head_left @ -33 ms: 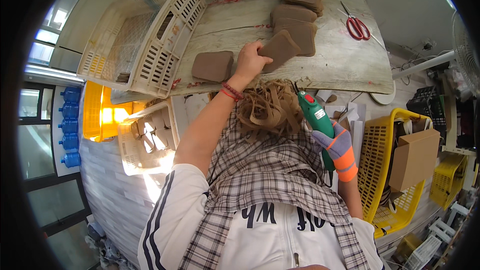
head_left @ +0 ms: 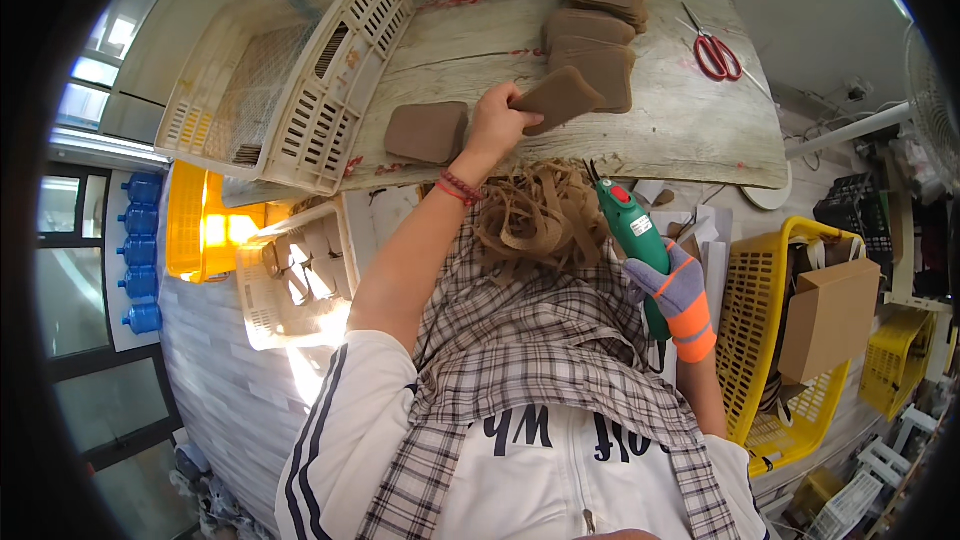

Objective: The person uses a rotary tool to trim the edges of brown rectangular craft material pieces. They handle each piece individually, rotating it to smooth all sides, then place the finished pieces into a white plastic basket.

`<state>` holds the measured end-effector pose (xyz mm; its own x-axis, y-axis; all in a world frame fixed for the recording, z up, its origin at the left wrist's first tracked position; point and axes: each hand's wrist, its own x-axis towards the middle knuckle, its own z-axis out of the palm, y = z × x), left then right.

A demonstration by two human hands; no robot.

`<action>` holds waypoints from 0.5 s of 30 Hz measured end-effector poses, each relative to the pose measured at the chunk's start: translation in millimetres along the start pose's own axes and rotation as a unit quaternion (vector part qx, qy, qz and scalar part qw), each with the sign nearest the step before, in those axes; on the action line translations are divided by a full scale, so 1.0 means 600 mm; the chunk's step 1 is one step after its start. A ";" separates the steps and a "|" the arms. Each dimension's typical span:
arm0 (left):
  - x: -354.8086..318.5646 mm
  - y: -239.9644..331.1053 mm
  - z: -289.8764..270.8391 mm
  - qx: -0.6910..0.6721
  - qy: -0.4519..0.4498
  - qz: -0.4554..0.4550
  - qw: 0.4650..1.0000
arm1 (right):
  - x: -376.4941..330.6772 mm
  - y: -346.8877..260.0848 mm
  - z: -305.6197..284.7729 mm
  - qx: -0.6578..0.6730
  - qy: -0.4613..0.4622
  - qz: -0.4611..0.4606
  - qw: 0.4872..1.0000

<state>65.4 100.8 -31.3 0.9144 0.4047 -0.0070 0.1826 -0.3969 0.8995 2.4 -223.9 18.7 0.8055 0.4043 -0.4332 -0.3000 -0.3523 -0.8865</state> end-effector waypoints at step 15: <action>-0.138 0.094 -0.013 -0.721 0.109 -0.060 0.681 | 0.018 -0.094 0.063 0.069 -0.038 -0.021 0.997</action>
<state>-2.5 51.2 23.3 0.8200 0.5384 -0.1945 -0.4379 0.8087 0.3927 8.5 -167.7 57.8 0.7795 0.4812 -0.4010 -0.3377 -0.2163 -0.9161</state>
